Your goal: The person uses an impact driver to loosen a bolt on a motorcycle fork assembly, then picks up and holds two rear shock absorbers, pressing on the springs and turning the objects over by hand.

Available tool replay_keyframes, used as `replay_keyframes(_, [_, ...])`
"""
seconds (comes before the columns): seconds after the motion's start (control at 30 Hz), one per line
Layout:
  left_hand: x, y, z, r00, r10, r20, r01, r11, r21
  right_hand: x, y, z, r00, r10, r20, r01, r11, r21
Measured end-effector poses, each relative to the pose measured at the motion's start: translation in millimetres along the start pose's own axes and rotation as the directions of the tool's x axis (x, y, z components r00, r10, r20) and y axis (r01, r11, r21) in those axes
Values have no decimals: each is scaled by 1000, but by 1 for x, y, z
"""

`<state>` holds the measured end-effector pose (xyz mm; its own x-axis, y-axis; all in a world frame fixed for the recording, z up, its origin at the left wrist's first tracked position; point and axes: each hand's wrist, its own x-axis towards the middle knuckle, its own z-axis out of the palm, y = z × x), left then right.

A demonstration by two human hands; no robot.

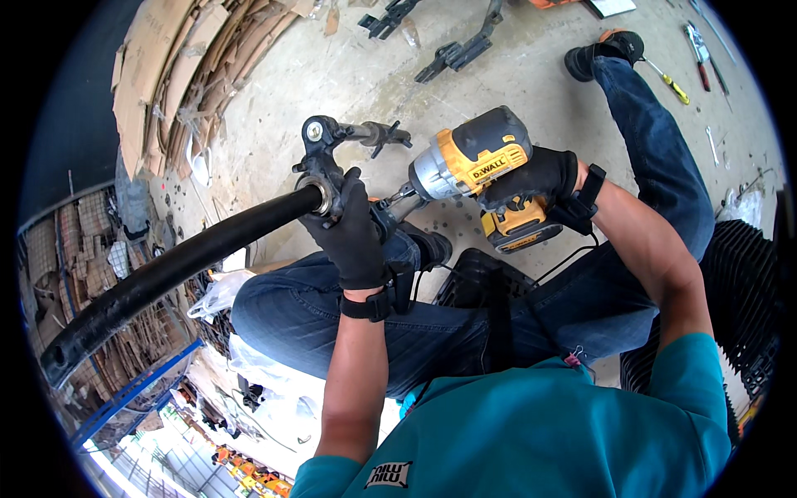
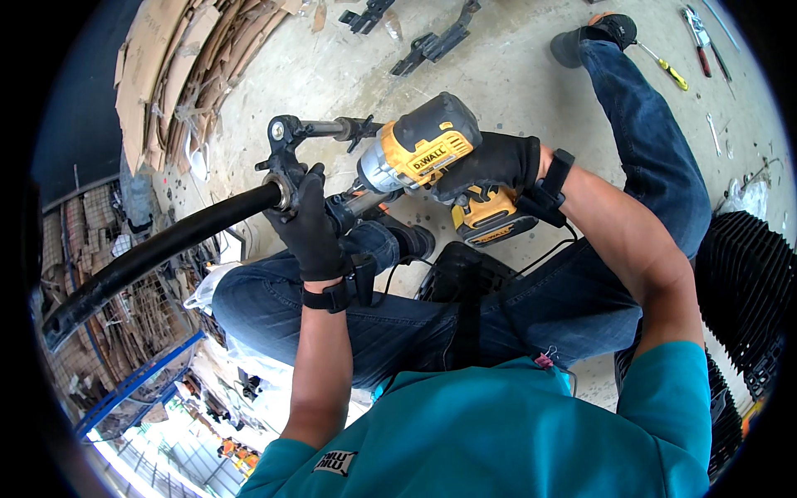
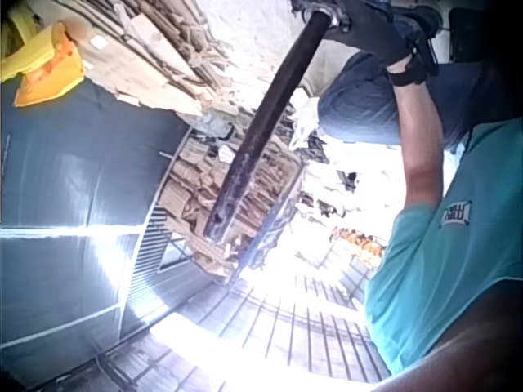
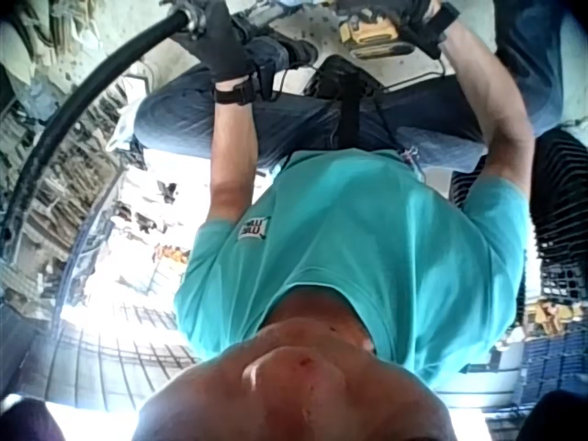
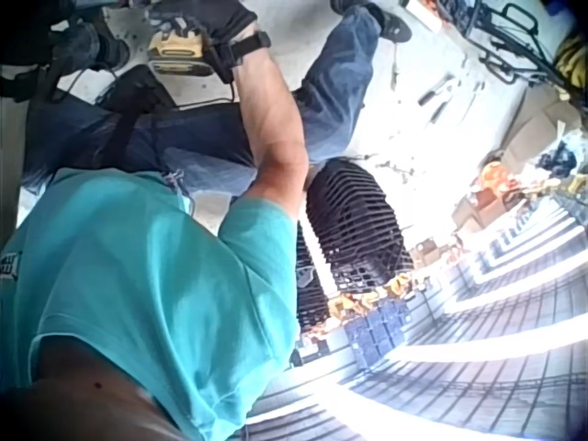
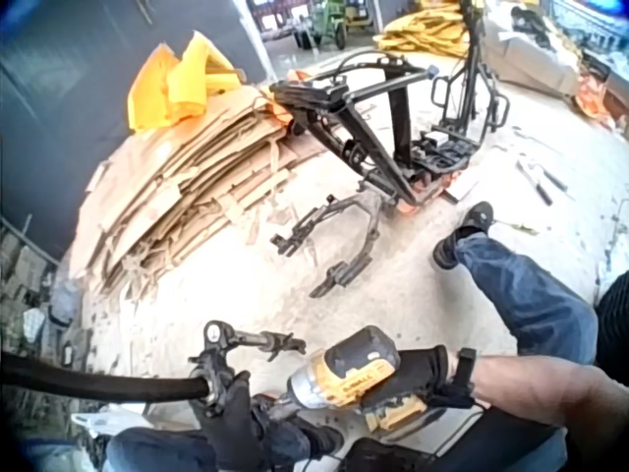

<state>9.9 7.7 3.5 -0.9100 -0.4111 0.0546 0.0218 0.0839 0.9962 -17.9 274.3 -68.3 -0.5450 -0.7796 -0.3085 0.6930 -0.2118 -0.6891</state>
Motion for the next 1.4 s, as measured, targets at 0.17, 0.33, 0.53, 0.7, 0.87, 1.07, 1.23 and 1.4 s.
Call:
replay_keyframes(0.17, [1, -3, 0, 1000, 16, -21, -16, 1000, 13, -3, -1, 2, 997, 54, -53, -52, 998, 36])
replay_keyframes(0.33, [0, 4, 4, 1000, -20, -16, 21, 999, 38, -1, -3, 0, 996, 67, -59, -66, 998, 6])
replay_keyframes(0.53, [2, -1, 0, 1000, 2, -18, -1, 999, 55, 0, -6, 2, 995, 41, -90, -47, 997, -57])
replay_keyframes(0.7, [4, 3, 3, 1000, -9, -2, 9, 999, 53, -1, 0, -1, 995, 60, -84, -55, 996, 64])
replay_keyframes(0.87, [6, -3, 0, 1000, 3, 23, -3, 1000, 10, -2, -3, -1, 991, 84, -102, -76, 994, 74])
replay_keyframes(1.07, [6, 3, 2, 999, -39, 20, 39, 999, -11, -4, -14, 6, 991, 88, -101, -87, 996, 21])
replay_keyframes(1.23, [6, 4, 9, 999, -49, -11, 49, 999, -16, -10, -23, -5, 988, -24, -154, 12, 997, -79])
replay_keyframes(1.4, [8, 5, 13, 1000, 19, -4, -19, 1000, -6, 8, -40, -9, 968, -215, -133, 190, 965, -179])
